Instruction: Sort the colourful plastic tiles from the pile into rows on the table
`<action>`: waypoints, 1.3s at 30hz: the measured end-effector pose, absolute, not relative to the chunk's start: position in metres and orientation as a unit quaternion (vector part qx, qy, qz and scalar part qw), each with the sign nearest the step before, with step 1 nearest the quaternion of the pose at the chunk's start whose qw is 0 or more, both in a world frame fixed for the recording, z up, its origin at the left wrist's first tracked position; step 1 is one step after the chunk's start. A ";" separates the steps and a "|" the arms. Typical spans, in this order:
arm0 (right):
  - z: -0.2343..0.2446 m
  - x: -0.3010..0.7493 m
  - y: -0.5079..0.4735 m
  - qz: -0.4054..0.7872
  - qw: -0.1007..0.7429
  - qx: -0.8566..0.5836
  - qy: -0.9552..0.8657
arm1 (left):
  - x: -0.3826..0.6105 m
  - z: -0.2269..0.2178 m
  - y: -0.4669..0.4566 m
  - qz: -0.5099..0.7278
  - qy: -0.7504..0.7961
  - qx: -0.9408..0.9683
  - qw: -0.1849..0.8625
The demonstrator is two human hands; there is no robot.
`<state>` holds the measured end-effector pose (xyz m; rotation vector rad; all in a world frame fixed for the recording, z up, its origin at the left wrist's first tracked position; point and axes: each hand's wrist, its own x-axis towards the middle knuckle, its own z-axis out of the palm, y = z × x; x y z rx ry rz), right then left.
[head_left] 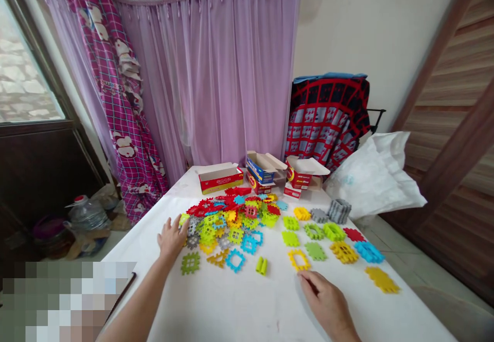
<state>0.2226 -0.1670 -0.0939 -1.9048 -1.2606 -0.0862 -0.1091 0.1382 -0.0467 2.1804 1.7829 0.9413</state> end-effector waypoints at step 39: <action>-0.077 0.152 -0.117 -0.082 0.304 -0.706 -0.634 | -0.060 -0.070 0.089 0.475 0.508 0.575 0.431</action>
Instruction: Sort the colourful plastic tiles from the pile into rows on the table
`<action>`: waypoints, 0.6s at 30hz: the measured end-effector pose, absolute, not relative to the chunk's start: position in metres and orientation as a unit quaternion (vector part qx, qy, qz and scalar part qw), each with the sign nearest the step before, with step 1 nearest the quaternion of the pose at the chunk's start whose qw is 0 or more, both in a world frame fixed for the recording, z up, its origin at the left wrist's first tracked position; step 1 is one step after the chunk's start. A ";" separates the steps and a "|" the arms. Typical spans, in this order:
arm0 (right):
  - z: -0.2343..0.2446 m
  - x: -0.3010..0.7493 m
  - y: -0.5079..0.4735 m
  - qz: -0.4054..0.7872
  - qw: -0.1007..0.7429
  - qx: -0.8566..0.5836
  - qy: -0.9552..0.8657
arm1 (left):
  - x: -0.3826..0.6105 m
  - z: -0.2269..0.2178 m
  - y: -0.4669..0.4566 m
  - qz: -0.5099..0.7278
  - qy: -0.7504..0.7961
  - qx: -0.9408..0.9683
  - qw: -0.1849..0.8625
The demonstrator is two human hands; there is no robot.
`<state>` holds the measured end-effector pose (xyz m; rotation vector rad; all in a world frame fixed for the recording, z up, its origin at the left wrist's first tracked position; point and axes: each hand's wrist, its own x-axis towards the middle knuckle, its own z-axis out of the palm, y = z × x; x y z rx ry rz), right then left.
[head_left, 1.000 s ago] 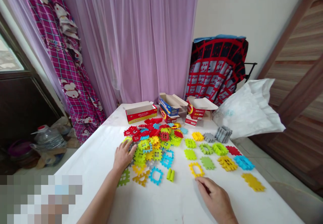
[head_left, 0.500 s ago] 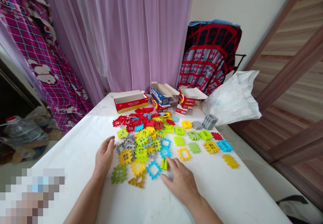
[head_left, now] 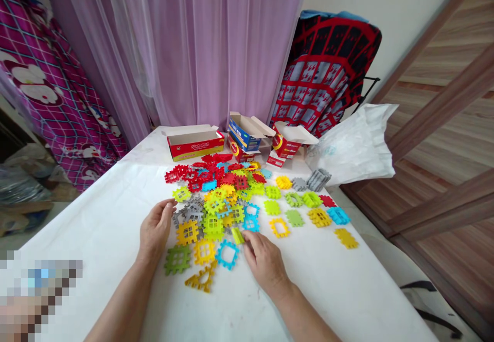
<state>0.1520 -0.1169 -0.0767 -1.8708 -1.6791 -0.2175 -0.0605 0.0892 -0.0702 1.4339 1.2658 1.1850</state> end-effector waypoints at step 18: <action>-0.055 0.142 -0.135 -0.050 0.346 -0.628 -0.696 | -0.059 -0.058 0.082 0.452 0.519 0.602 0.405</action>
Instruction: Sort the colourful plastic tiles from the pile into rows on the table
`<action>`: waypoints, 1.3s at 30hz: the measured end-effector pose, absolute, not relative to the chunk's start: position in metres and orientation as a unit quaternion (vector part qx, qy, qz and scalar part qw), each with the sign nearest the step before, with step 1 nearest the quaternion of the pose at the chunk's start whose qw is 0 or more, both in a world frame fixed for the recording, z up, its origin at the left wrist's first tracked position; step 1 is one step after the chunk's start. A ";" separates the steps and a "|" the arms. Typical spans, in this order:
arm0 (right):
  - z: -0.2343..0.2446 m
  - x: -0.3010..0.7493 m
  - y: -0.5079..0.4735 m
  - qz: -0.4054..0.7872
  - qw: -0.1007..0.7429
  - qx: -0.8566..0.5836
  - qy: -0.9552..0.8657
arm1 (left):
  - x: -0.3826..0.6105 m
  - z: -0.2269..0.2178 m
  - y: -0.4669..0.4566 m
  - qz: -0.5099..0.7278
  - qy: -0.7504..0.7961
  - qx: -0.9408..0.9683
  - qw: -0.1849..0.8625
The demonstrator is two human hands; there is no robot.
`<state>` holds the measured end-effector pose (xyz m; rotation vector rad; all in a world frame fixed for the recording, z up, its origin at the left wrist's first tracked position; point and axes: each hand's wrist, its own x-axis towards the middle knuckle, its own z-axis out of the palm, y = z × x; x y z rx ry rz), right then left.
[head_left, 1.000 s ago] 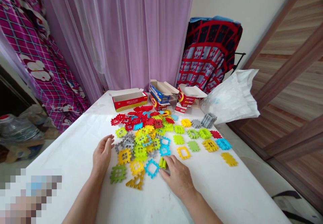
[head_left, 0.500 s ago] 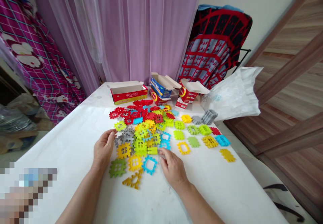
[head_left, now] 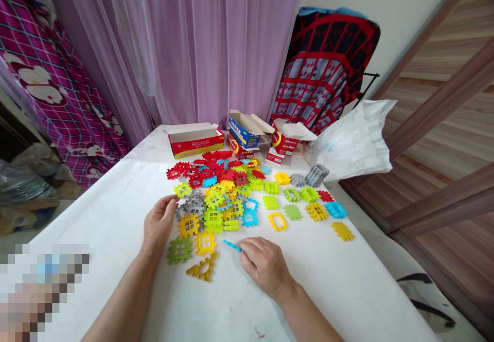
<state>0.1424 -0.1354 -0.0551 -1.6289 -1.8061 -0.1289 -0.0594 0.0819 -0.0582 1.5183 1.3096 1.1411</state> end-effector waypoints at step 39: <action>-0.055 0.154 -0.137 -0.018 0.204 -0.857 -0.474 | -0.059 -0.050 0.080 0.407 0.566 0.607 0.382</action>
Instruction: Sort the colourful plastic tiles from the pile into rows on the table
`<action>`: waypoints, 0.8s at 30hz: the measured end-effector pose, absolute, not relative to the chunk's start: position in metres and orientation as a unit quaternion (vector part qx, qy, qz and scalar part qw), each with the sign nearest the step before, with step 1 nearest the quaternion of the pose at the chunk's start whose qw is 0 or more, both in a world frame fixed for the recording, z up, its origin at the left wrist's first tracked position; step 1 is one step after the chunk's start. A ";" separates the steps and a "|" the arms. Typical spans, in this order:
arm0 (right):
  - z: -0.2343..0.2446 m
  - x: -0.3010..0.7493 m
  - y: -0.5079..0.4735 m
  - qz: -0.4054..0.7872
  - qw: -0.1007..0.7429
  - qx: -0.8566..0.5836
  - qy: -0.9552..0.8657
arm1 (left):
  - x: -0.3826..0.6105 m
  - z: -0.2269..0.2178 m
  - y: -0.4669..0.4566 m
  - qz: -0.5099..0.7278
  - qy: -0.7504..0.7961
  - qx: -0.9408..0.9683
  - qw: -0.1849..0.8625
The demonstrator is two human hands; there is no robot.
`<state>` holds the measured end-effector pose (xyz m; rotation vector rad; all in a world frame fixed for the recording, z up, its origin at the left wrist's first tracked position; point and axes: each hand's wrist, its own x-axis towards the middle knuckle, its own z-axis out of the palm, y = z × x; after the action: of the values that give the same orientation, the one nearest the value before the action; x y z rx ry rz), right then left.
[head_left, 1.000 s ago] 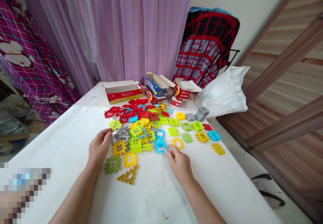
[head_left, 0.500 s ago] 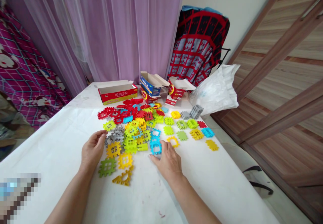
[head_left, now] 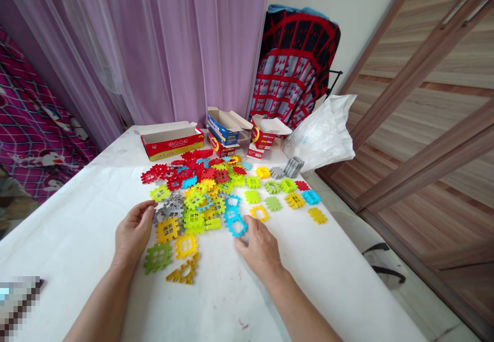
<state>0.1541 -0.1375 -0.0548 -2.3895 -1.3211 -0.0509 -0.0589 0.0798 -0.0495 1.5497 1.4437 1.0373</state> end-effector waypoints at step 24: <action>-0.019 0.400 -0.216 -0.042 0.264 -0.948 -0.175 | -0.059 -0.025 0.072 0.347 0.594 0.647 0.330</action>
<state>0.3996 -0.2156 -0.0189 -2.5617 -0.4732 -0.1132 -0.0590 0.0721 -0.0249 1.6907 1.5528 0.9065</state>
